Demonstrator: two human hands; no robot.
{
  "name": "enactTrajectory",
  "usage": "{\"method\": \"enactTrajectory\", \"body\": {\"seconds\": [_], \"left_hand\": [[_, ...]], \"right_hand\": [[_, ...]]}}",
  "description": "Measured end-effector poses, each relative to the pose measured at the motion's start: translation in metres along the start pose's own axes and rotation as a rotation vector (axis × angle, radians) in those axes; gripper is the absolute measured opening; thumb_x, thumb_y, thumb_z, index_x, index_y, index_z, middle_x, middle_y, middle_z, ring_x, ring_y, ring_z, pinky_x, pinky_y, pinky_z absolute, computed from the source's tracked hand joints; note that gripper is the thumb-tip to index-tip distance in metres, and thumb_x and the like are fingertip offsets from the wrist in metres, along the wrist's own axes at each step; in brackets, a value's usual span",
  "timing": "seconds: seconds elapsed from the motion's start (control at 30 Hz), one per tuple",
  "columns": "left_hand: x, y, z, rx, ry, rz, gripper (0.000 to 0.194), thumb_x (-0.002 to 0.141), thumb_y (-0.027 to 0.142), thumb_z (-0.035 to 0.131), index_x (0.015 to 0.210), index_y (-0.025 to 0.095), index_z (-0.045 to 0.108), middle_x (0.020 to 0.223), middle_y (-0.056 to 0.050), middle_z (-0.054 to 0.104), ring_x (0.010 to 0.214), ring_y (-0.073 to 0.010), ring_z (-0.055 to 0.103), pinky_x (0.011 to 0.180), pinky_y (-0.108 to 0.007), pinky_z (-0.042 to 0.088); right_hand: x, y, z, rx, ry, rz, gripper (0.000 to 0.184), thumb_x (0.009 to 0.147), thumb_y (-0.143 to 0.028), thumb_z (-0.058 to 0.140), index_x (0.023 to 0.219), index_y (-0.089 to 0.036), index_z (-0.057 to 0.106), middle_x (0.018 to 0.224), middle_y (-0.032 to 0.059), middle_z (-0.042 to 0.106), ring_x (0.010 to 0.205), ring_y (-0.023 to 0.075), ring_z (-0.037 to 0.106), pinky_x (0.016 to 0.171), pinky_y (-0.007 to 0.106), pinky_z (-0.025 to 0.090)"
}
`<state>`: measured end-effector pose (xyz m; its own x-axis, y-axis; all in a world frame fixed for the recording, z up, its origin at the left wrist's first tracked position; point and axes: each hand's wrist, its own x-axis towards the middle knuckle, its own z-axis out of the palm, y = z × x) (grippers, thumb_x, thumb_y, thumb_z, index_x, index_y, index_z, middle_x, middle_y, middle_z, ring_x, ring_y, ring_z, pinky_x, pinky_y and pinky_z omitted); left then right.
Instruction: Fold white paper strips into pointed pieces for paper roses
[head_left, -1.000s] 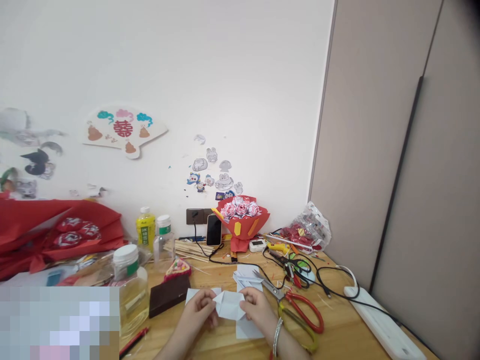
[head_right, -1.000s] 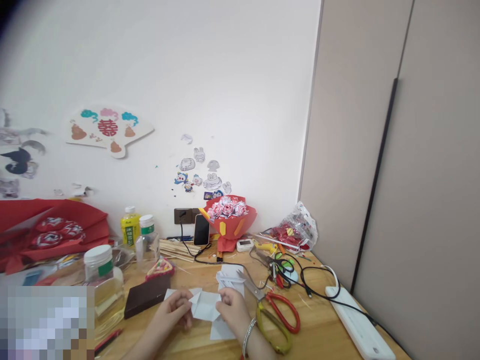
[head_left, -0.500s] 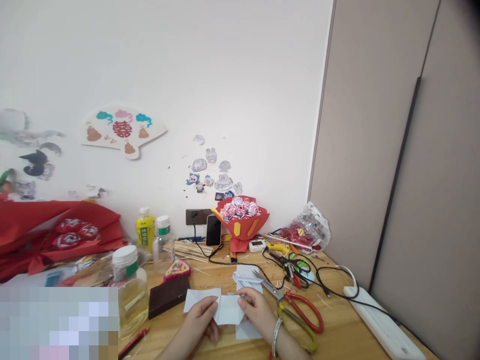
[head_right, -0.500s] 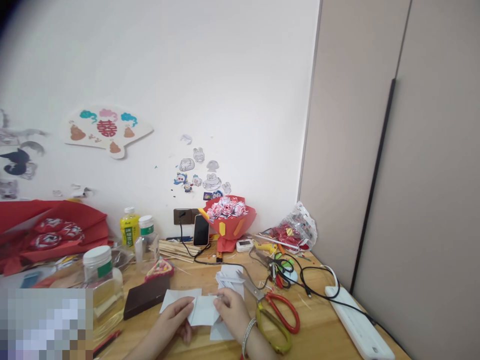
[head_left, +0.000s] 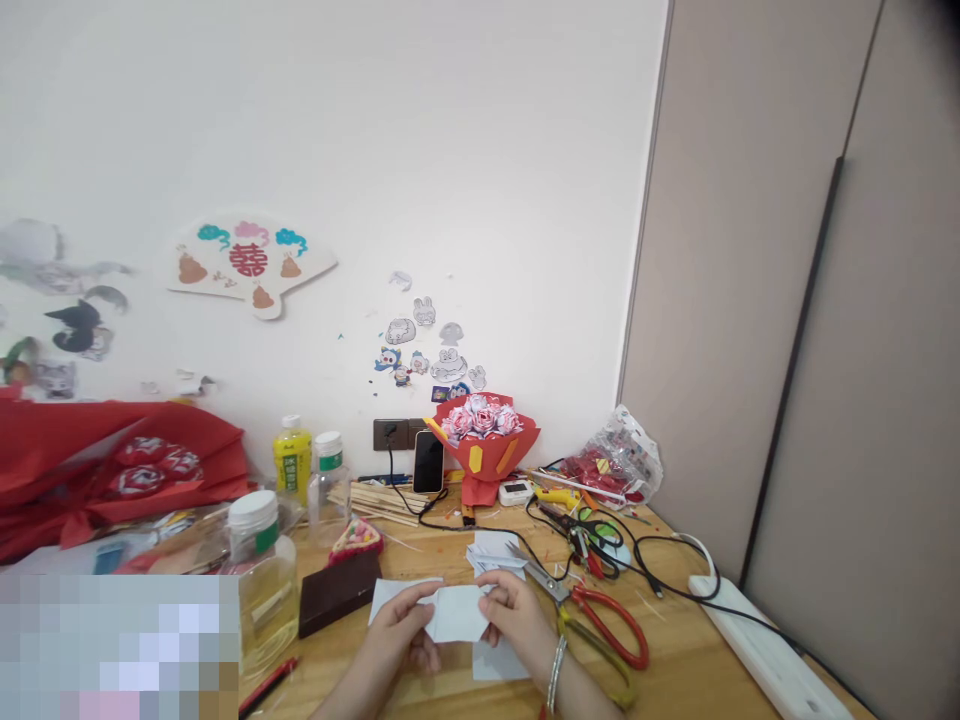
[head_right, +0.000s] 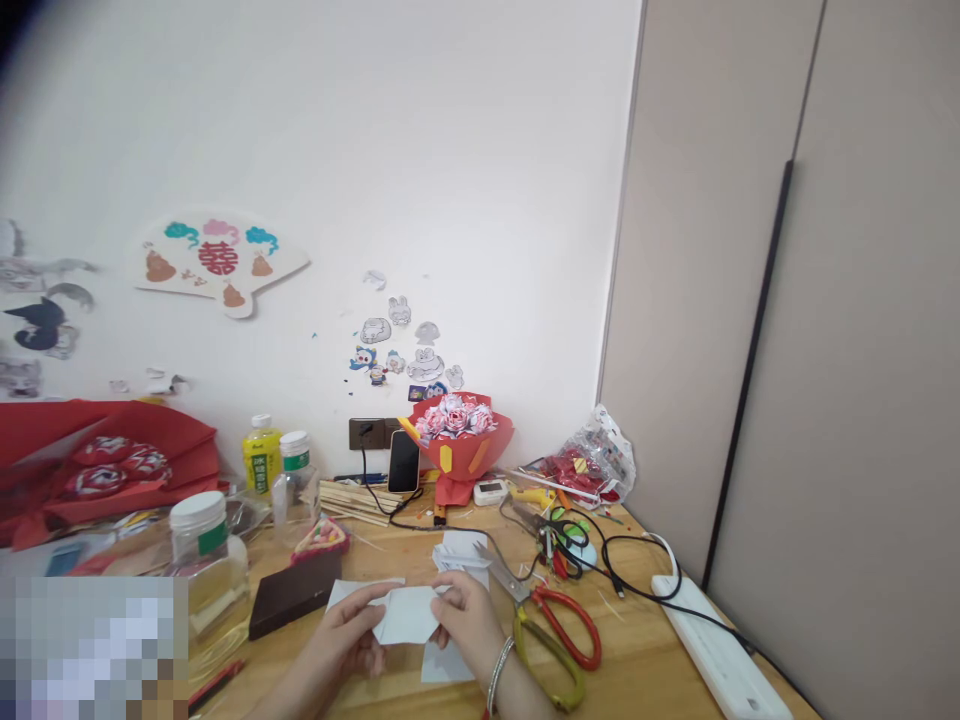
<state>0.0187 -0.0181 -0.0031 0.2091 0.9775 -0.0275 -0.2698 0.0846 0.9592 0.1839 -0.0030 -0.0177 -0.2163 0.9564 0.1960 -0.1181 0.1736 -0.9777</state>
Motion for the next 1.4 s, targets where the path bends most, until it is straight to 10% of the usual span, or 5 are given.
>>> {"method": "enactTrajectory", "body": {"seconds": [0.3, 0.67, 1.4], "left_hand": [[-0.009, 0.009, 0.009, -0.128, 0.055, 0.018, 0.019, 0.059, 0.027, 0.062, 0.073, 0.014, 0.059, 0.040, 0.000, 0.059, 0.028, -0.0091, 0.049, 0.031, -0.016, 0.035], [0.015, -0.016, -0.005, 0.207, 0.057, -0.077, 0.046, 0.049, 0.061, 0.058, 0.061, 0.018, 0.047, 0.031, 0.005, 0.051, 0.028, -0.0128, 0.052, 0.027, -0.015, 0.029], [0.006, -0.011, 0.000, 0.405, -0.006, 0.065, 0.041, 0.057, 0.058, 0.052, 0.060, 0.018, 0.043, 0.033, 0.006, 0.051, 0.030, -0.0122, 0.051, 0.032, -0.019, 0.034]], "right_hand": [[-0.001, -0.003, 0.005, 0.003, 0.013, -0.067, 0.034, 0.058, -0.046, 0.060, 0.069, -0.014, 0.055, 0.046, -0.0042, 0.049, 0.036, 0.0073, 0.044, 0.036, 0.018, 0.029], [-0.005, -0.002, 0.001, -0.191, 0.002, -0.162, 0.031, 0.066, -0.044, 0.054, 0.074, -0.015, 0.056, 0.046, -0.0061, 0.041, 0.037, 0.0065, 0.041, 0.036, 0.017, 0.030], [-0.002, 0.006, 0.000, -0.326, -0.051, -0.036, 0.025, 0.068, -0.038, 0.051, 0.063, -0.014, 0.051, 0.046, -0.0053, 0.043, 0.038, 0.0065, 0.040, 0.036, 0.017, 0.031]]}}
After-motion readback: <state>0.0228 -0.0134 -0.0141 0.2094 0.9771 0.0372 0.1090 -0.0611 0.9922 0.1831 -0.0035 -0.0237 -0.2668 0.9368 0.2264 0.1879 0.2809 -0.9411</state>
